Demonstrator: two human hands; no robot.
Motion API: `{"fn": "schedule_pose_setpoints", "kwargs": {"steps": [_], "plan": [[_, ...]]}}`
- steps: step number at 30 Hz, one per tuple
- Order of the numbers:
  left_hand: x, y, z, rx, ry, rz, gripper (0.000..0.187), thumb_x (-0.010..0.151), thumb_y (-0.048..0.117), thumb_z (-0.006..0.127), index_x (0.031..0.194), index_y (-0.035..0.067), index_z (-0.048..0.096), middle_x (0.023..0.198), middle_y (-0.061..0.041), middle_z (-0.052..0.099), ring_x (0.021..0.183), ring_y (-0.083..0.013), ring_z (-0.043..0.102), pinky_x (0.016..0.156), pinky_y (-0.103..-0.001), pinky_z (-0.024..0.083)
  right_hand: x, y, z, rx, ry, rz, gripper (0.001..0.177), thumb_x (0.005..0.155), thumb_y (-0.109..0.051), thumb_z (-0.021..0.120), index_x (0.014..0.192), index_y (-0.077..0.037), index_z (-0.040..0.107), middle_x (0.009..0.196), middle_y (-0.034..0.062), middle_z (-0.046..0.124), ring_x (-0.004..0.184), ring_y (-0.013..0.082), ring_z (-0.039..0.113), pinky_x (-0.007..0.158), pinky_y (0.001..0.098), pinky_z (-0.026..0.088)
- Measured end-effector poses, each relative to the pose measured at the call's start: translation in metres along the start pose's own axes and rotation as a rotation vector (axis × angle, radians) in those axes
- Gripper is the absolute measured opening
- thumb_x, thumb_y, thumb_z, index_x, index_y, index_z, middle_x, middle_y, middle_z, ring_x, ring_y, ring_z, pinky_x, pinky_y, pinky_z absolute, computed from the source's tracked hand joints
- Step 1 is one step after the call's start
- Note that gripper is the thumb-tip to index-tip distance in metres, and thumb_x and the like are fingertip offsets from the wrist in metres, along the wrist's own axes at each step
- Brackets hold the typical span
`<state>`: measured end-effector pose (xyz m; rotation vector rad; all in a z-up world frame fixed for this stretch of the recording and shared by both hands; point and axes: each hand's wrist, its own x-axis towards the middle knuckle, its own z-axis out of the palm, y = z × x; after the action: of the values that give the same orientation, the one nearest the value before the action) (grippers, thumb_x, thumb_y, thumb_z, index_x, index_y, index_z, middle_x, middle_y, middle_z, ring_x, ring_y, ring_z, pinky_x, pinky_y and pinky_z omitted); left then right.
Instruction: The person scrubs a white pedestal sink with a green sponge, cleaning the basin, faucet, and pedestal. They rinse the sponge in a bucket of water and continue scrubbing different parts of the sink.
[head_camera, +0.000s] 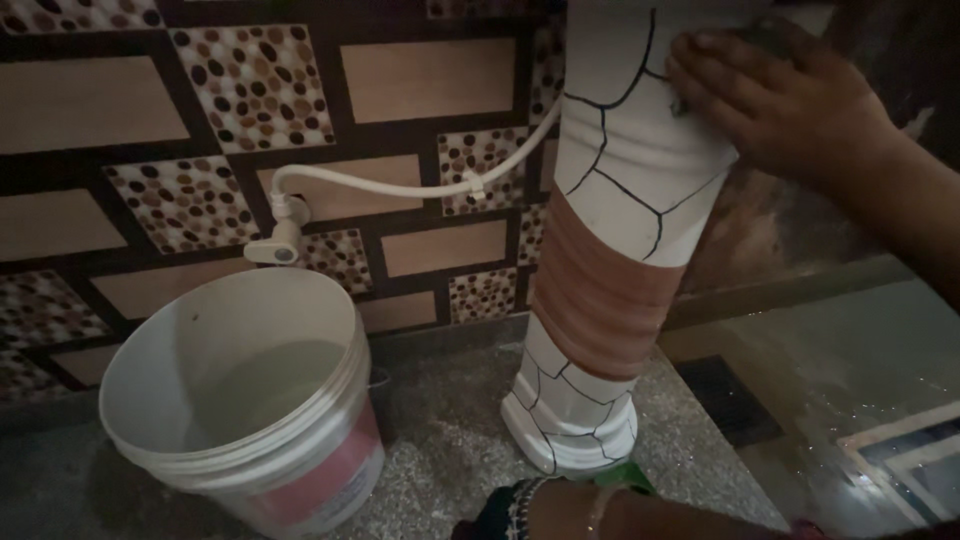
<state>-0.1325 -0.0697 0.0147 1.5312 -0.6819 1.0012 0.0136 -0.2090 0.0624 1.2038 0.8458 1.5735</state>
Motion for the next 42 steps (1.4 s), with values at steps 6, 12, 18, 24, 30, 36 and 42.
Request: {"fn": "schedule_pose_setpoints", "kwargs": {"steps": [6,12,18,24,30,36,42], "plan": [[0.0,0.011,-0.006,0.011,0.082,0.025,0.043,0.101,0.042,0.073,0.13,0.011,0.062,0.126,-0.004,0.057,0.118,-0.0177,0.057,0.103,-0.032,0.049,-0.009,0.018,0.01,-0.07,0.142,0.084,0.05,0.107,-0.039,0.054,0.152,-0.019,0.058,0.162,0.0026,0.048,0.151,0.0171,0.034,0.127,0.045,0.02],[0.013,-0.014,-0.011,0.01,0.258,0.069,0.04,0.104,0.042,0.073,0.129,0.013,0.063,0.125,-0.002,0.058,0.115,-0.0149,0.057,0.102,-0.03,0.049,-0.007,0.025,0.029,0.031,0.181,0.266,0.052,0.107,-0.041,0.048,0.152,-0.015,0.055,0.162,0.006,0.048,0.15,0.0202,0.036,0.126,0.0442,0.022],[0.036,-0.07,-0.023,0.018,0.405,0.086,0.04,0.106,0.044,0.068,0.127,0.01,0.066,0.125,-0.005,0.061,0.106,-0.0176,0.057,0.097,-0.031,0.049,0.0,-0.003,0.055,0.221,0.202,0.516,0.055,0.108,-0.043,0.043,0.152,-0.011,0.053,0.161,0.0094,0.048,0.148,0.0232,0.038,0.126,0.0435,0.023],[0.033,-0.127,-0.006,0.006,0.27,-0.147,0.06,0.103,0.052,0.056,0.141,0.006,0.059,0.143,-0.012,0.058,0.127,-0.0261,0.059,0.11,-0.039,0.048,0.0,-0.04,0.067,0.614,0.256,0.801,0.059,0.108,-0.046,0.038,0.152,-0.007,0.05,0.16,0.0129,0.047,0.147,0.0262,0.04,0.125,0.0427,0.025],[0.017,-0.196,0.022,-0.108,0.095,-0.229,0.078,0.11,0.055,0.036,0.162,-0.001,0.026,0.173,-0.02,0.02,0.163,-0.0353,0.017,0.131,-0.044,0.016,0.011,-0.104,0.085,0.897,0.304,1.322,0.064,0.109,-0.048,0.033,0.152,-0.004,0.048,0.16,0.0163,0.047,0.146,0.0292,0.041,0.124,0.042,0.027],[-0.004,-0.208,0.023,0.193,0.077,0.002,0.068,0.118,0.047,0.03,0.169,0.004,0.021,0.179,-0.018,0.016,0.169,-0.0344,0.013,0.14,-0.047,0.018,-0.015,-0.152,0.138,1.427,0.453,2.021,0.068,0.109,-0.05,0.028,0.152,0.0,0.045,0.159,0.0197,0.047,0.145,0.0322,0.043,0.124,0.0413,0.029],[-0.02,-0.196,0.01,0.751,-0.051,-0.215,0.097,0.095,0.069,0.053,0.163,0.014,0.011,0.169,-0.025,0.012,0.154,-0.0459,0.015,0.12,-0.057,0.028,-0.074,-0.135,0.182,2.807,0.372,1.909,0.065,0.101,-0.05,0.041,0.141,-0.001,0.056,0.144,0.0199,0.062,0.131,0.0359,0.062,0.117,0.0543,0.05]]}}
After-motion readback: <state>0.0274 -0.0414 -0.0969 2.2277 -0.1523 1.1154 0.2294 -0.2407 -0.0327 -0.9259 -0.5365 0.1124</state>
